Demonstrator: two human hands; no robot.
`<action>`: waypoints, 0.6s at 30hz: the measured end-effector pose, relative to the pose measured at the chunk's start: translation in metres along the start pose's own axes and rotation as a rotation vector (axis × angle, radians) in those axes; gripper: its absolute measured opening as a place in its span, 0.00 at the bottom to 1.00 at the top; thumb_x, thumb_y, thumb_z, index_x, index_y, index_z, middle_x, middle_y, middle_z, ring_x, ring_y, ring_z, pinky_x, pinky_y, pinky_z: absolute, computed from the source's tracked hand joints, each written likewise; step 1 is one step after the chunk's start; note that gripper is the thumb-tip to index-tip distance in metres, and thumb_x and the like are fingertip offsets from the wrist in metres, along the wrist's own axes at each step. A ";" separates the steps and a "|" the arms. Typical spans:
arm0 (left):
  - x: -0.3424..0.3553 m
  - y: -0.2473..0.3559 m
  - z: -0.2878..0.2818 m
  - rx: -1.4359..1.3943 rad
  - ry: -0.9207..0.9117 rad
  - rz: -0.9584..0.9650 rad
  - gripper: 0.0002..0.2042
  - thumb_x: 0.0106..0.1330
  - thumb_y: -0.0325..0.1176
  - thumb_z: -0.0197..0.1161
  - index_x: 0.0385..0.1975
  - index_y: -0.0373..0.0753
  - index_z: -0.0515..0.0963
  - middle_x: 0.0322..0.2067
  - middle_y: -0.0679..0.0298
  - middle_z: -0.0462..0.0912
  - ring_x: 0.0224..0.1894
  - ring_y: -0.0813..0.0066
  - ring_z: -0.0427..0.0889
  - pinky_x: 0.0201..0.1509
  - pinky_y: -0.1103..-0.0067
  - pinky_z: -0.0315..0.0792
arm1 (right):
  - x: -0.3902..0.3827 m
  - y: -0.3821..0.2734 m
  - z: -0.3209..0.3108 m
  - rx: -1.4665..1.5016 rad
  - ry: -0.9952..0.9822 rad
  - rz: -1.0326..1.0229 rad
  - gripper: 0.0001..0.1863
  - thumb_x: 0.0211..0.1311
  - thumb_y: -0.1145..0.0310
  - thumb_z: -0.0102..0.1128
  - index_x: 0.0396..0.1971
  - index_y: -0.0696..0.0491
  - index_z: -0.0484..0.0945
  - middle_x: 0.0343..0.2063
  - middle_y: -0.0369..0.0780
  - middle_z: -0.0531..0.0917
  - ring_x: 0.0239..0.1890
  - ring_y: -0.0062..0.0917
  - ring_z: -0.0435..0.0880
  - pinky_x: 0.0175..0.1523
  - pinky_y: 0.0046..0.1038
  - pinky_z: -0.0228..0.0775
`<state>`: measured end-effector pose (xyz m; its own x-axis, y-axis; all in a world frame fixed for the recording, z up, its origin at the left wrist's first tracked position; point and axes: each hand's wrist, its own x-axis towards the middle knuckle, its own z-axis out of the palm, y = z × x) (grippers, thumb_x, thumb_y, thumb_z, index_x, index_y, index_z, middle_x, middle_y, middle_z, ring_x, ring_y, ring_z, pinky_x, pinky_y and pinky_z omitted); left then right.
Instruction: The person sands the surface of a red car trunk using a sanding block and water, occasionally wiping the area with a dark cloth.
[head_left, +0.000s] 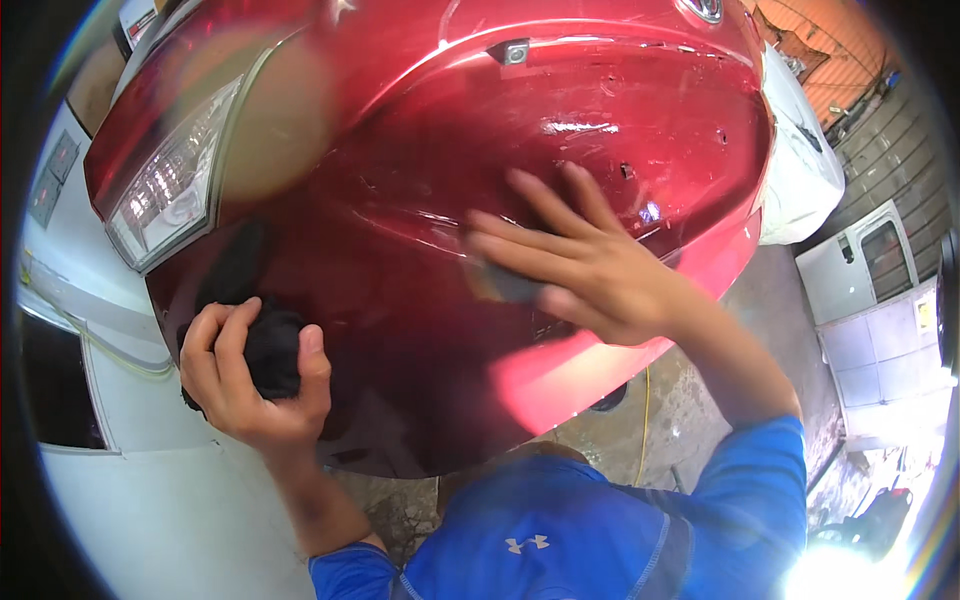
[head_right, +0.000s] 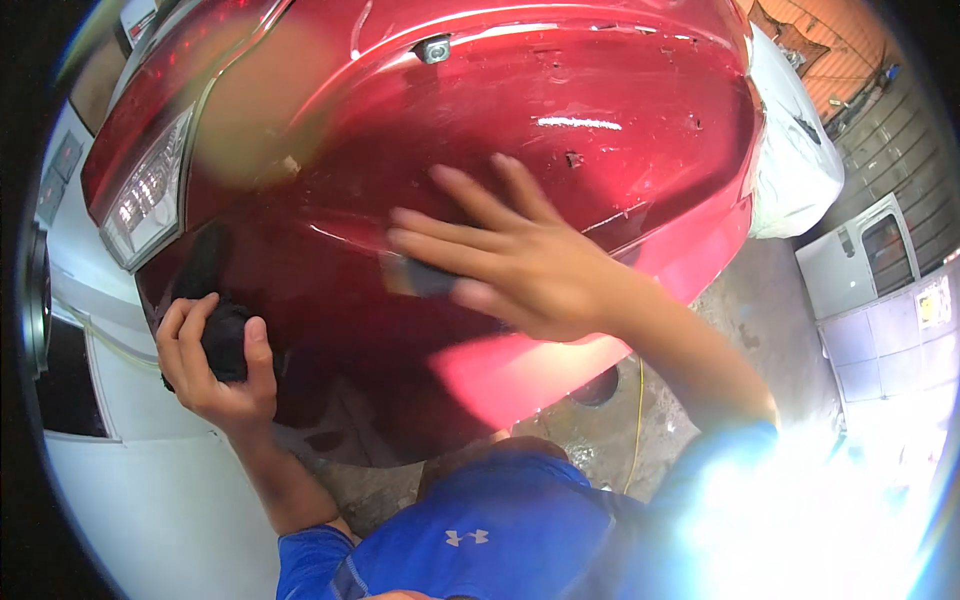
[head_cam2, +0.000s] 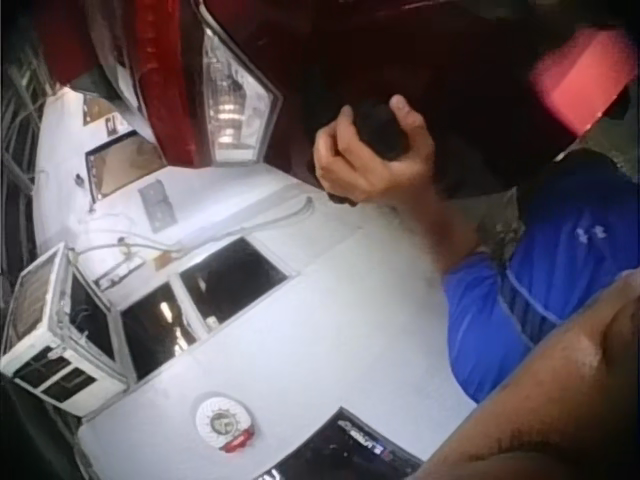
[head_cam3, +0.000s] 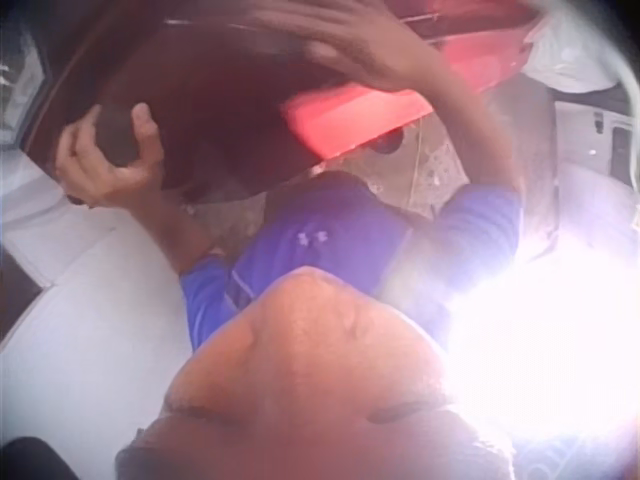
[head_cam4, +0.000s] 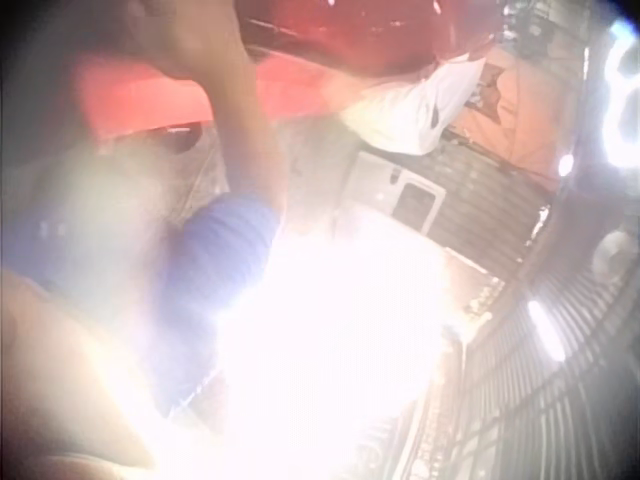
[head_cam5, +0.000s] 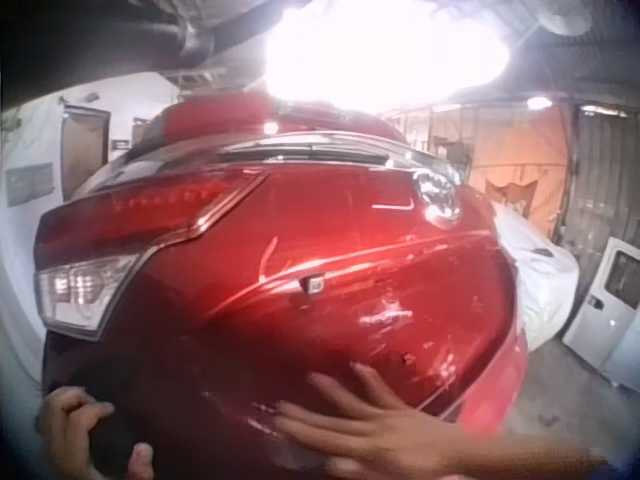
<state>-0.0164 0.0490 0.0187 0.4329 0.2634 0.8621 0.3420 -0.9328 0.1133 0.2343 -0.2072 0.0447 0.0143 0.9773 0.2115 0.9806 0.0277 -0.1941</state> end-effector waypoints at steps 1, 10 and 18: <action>0.002 0.001 -0.002 0.018 0.004 0.009 0.19 0.60 0.42 0.75 0.45 0.36 0.85 0.48 0.54 0.83 0.51 0.50 0.83 0.60 0.61 0.74 | -0.026 0.006 -0.002 -0.009 -0.045 0.049 0.31 0.83 0.55 0.43 0.80 0.47 0.60 0.79 0.38 0.65 0.84 0.49 0.45 0.82 0.64 0.21; 0.002 0.002 0.008 -0.014 0.043 -0.018 0.20 0.57 0.45 0.75 0.42 0.37 0.86 0.46 0.56 0.82 0.48 0.54 0.82 0.57 0.62 0.73 | 0.022 0.010 -0.016 -0.086 -0.066 -0.012 0.31 0.84 0.50 0.36 0.80 0.44 0.62 0.80 0.34 0.62 0.85 0.48 0.40 0.82 0.63 0.17; 0.008 0.014 0.014 -0.024 0.044 -0.039 0.19 0.59 0.43 0.75 0.43 0.35 0.86 0.46 0.55 0.83 0.49 0.52 0.83 0.58 0.62 0.74 | 0.045 0.014 -0.022 -0.246 0.012 -0.048 0.29 0.83 0.53 0.40 0.79 0.41 0.64 0.80 0.32 0.64 0.85 0.49 0.41 0.82 0.63 0.18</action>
<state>0.0034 0.0417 0.0203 0.3818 0.2892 0.8778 0.3377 -0.9278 0.1588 0.2535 -0.1672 0.0728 -0.0325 0.9735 0.2264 0.9983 0.0205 0.0552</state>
